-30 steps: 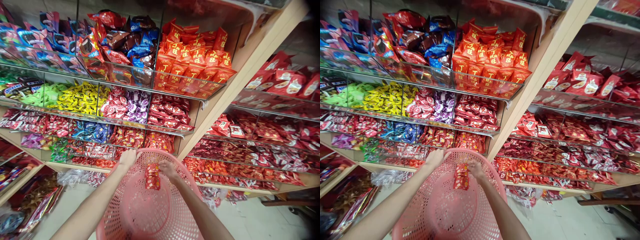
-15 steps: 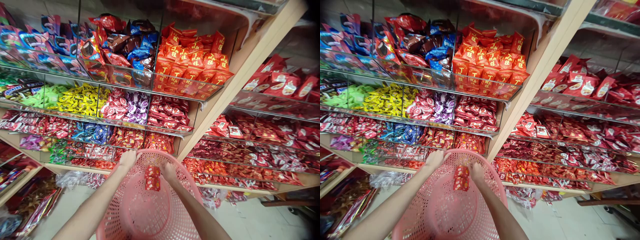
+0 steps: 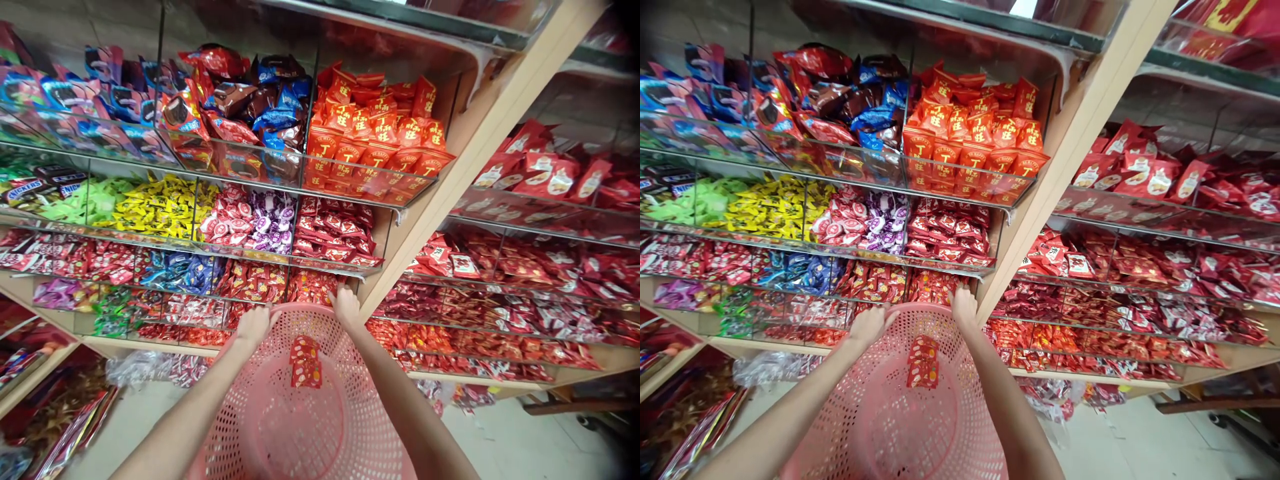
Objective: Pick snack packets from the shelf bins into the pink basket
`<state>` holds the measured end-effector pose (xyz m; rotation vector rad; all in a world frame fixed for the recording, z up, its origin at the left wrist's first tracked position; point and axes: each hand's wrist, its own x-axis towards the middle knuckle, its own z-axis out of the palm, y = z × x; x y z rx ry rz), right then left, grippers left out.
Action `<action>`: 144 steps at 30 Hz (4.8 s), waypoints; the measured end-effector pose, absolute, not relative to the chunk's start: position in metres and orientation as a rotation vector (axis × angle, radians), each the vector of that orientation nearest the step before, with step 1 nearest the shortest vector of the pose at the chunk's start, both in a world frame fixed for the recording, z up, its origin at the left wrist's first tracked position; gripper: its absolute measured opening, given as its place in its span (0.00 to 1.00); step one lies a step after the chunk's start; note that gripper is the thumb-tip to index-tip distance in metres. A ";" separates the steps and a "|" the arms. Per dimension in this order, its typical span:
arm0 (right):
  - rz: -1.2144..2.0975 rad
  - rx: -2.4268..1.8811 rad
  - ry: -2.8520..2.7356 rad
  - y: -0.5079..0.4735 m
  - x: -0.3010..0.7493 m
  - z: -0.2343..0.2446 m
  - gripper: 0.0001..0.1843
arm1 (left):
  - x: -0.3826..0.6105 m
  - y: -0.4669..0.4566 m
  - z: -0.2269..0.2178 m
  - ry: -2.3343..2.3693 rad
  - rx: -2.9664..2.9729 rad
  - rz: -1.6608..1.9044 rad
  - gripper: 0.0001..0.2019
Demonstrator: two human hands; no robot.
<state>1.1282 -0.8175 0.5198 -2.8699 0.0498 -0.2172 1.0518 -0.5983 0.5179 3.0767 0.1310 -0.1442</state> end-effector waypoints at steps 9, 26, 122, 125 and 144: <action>-0.347 -2.855 -0.106 -0.826 1.121 0.530 0.15 | 1.052 -0.594 0.517 0.154 3.058 -0.109 0.27; 0.204 -1.253 0.111 -0.819 1.061 0.515 0.19 | 1.052 -0.592 0.508 0.100 3.077 -0.053 0.25; -0.145 -2.746 -1.664 -0.740 0.993 0.468 0.11 | 1.050 -0.594 0.517 0.074 3.090 -0.017 0.29; -0.111 -2.767 -1.695 -0.739 0.986 0.453 0.10 | 1.051 -0.596 0.517 0.080 3.084 -0.039 0.29; 0.153 -2.676 -1.439 -0.756 1.007 0.451 0.24 | 1.049 -0.597 0.521 0.096 3.074 -0.081 0.27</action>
